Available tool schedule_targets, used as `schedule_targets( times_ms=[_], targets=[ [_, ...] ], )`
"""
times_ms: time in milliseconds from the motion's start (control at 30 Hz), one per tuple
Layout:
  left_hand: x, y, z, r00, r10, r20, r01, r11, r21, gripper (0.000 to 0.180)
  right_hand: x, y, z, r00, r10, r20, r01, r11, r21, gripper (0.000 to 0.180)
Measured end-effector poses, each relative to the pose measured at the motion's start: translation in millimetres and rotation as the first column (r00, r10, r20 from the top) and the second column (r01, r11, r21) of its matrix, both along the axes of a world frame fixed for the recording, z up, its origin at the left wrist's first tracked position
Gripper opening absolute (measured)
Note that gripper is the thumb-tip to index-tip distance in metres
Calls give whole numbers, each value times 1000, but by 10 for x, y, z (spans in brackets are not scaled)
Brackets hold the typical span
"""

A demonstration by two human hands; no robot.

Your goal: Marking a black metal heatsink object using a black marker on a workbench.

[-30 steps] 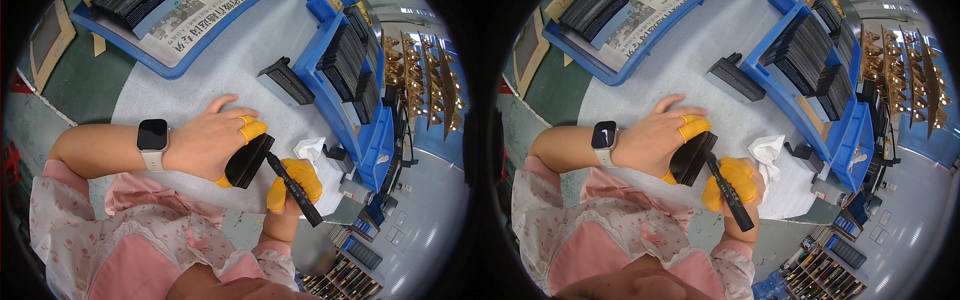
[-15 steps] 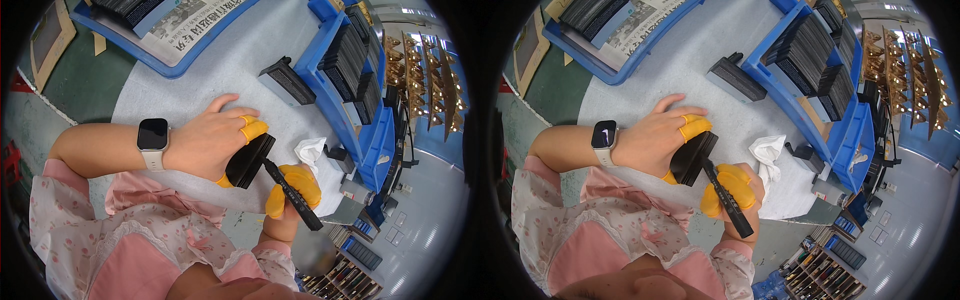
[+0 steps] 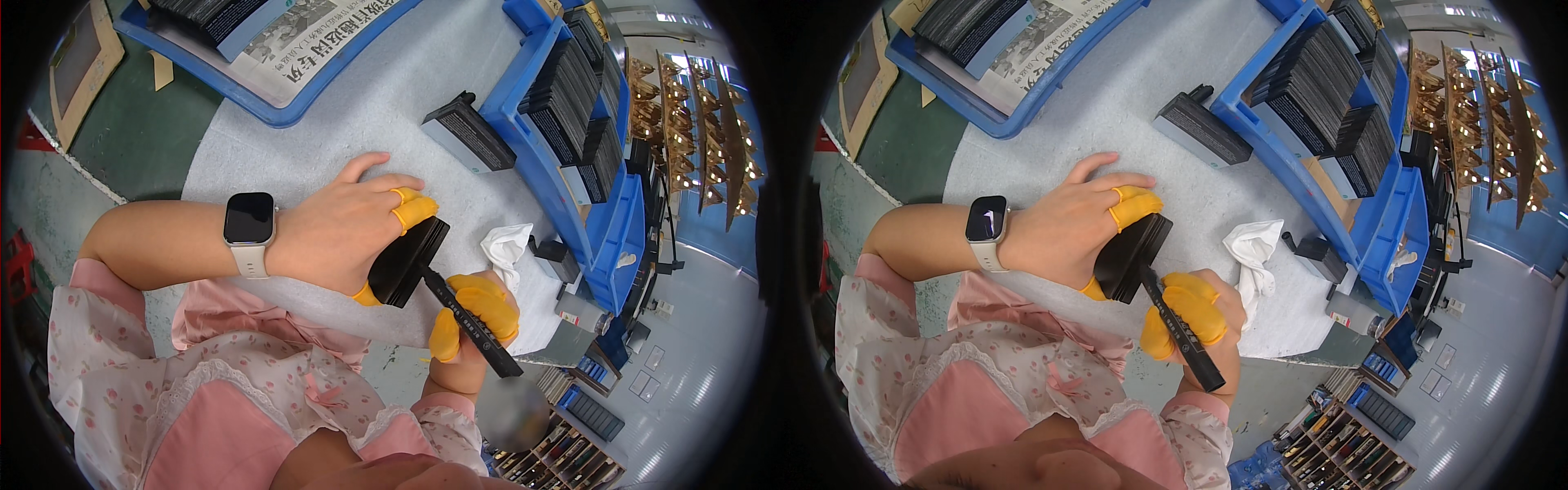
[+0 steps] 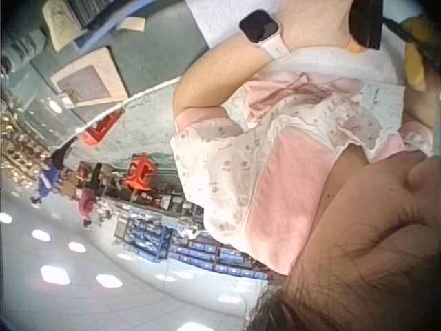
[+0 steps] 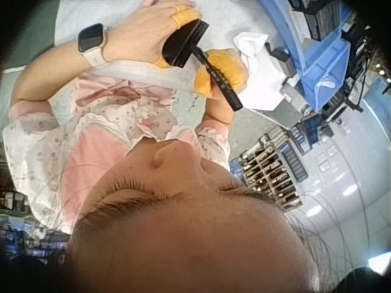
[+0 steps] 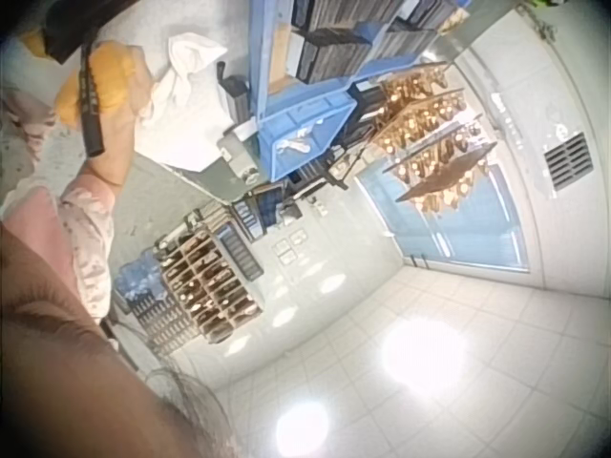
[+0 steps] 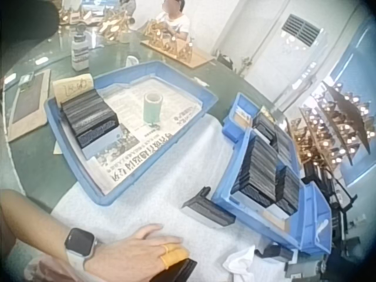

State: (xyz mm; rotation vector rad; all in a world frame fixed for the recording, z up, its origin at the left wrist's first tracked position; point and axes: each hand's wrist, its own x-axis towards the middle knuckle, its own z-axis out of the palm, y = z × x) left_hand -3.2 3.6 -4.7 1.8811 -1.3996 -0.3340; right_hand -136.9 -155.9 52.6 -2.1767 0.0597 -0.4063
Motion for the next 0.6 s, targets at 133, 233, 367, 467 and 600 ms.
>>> schedule_targets(
  times_ms=[133, 233, 367, 467, 600],
  targets=[
    [-20, -38, 50, 1000, 15, 24, -13, 997, -74, 52, -80, -3, 35, 1000, -14, -14, 16, 996, 92, 22],
    [6, -31, 44, 1000, -8, -7, 8, 1000, 6, 76, -51, 6, 75, 998, 28, -56, -28, 1000, 1, 23],
    [5, -14, 10, 1000, 4, -14, -4, 1000, 0, 77, -68, 108, 65, 995, 8, -104, 0, 998, 70, 23],
    [8, 8, 2, 999, 28, 24, -27, 998, -59, 56, -219, 134, -108, 966, -245, -77, 255, 948, 189, 43],
    [22, -19, 54, 1000, 15, 28, -14, 998, -61, 57, -283, -292, -64, 998, 61, 6, -61, 968, 243, 32]
  ],
)
